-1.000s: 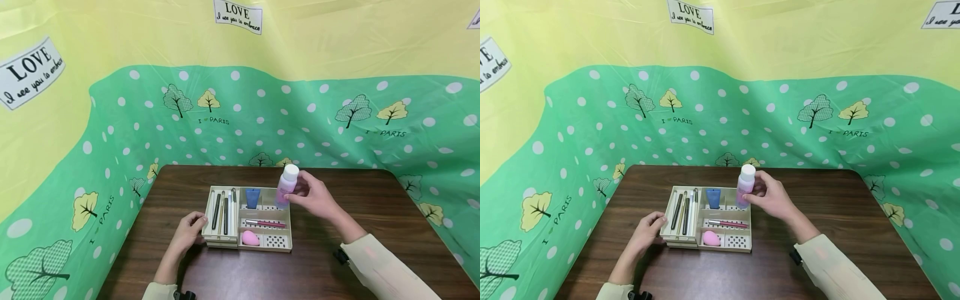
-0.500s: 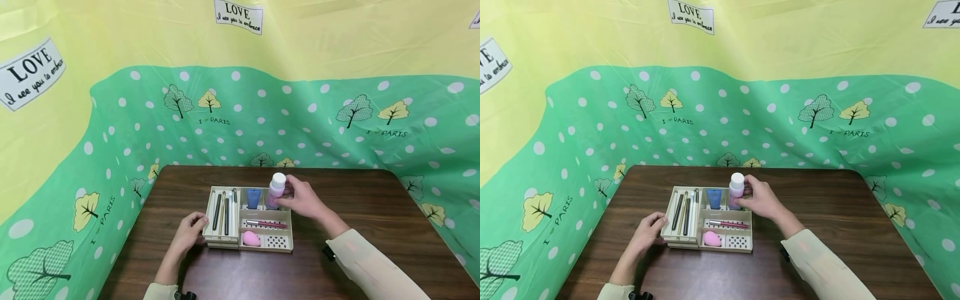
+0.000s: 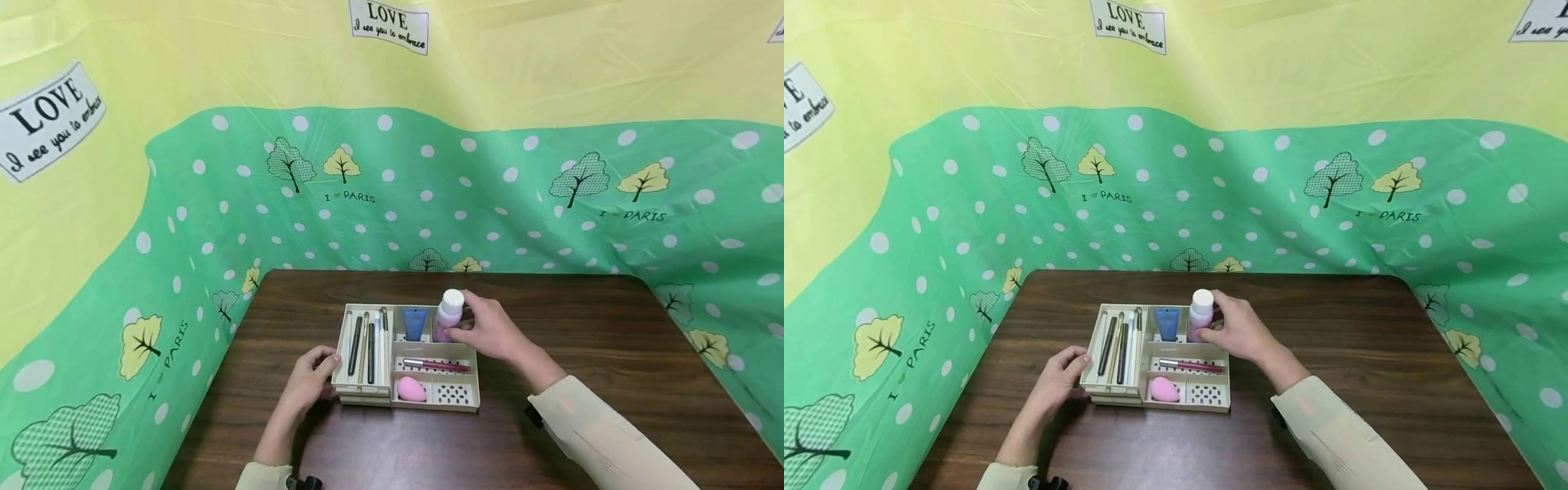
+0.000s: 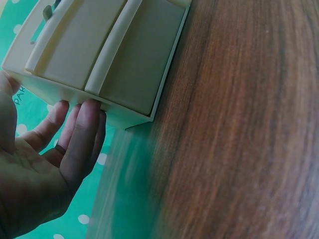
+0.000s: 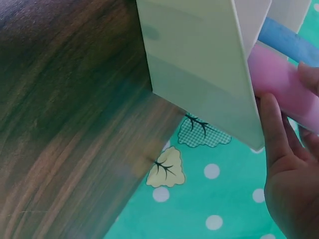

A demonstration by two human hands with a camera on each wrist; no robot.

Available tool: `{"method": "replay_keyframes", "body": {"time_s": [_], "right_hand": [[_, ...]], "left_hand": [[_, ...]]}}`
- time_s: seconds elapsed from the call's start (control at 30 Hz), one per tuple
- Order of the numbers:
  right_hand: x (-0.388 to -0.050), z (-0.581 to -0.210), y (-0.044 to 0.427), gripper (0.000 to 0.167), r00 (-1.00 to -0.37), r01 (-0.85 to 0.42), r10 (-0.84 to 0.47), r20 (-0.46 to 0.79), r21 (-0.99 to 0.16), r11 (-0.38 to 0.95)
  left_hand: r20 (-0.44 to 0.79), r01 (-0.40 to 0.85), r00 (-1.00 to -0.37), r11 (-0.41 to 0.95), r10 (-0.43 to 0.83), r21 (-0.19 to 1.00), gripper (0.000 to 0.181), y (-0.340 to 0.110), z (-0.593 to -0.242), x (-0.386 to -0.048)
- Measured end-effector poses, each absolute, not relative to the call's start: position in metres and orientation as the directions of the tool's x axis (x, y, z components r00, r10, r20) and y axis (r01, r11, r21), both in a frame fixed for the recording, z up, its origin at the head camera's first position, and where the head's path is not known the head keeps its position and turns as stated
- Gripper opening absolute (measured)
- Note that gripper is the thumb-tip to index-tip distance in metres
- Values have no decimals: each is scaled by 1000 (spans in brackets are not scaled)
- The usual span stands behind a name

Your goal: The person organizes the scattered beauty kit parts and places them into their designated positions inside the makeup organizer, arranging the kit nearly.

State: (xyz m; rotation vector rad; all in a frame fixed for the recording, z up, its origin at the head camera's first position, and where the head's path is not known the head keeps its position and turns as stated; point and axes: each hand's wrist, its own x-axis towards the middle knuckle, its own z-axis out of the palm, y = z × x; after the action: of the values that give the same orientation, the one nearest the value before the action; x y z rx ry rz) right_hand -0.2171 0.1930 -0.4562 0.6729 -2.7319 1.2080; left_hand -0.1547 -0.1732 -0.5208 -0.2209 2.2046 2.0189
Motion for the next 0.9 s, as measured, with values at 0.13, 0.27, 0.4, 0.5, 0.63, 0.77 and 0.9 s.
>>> {"method": "replay_keyframes", "body": {"time_s": [0.13, 0.27, 0.4, 0.5, 0.63, 0.77, 0.9], "right_hand": [[-216, -456, 194, 43, -901, -423, -363, 237, -668, 613], [-216, -457, 194, 42, -898, -430, -373, 235, -651, 626], [-216, -458, 193, 43, -897, -431, -383, 219, -621, 654], [-215, -457, 192, 43, -898, -429, -392, 202, -606, 670], [-214, -455, 191, 44, -901, -421, -388, 192, -600, 680], [-211, -453, 191, 50, -910, -405, -360, 204, -618, 674], [-209, -452, 192, 51, -916, -398, -326, 235, -637, 660]], "left_hand": [[-203, -204, -979, 94, -17, 974, 19, -173, -522, -155], [-201, -202, -979, 92, -14, 975, 19, -173, -521, -155], [-200, -200, -980, 92, -10, 976, 19, -173, -521, -156], [-199, -199, -980, 93, -12, 976, 19, -173, -521, -156], [-201, -202, -979, 94, -14, 975, 20, -172, -522, -156], [-202, -202, -979, 92, -9, 975, 21, -172, -522, -157], [-196, -196, -981, 94, -3, 976, 21, -174, -523, -157]]}}
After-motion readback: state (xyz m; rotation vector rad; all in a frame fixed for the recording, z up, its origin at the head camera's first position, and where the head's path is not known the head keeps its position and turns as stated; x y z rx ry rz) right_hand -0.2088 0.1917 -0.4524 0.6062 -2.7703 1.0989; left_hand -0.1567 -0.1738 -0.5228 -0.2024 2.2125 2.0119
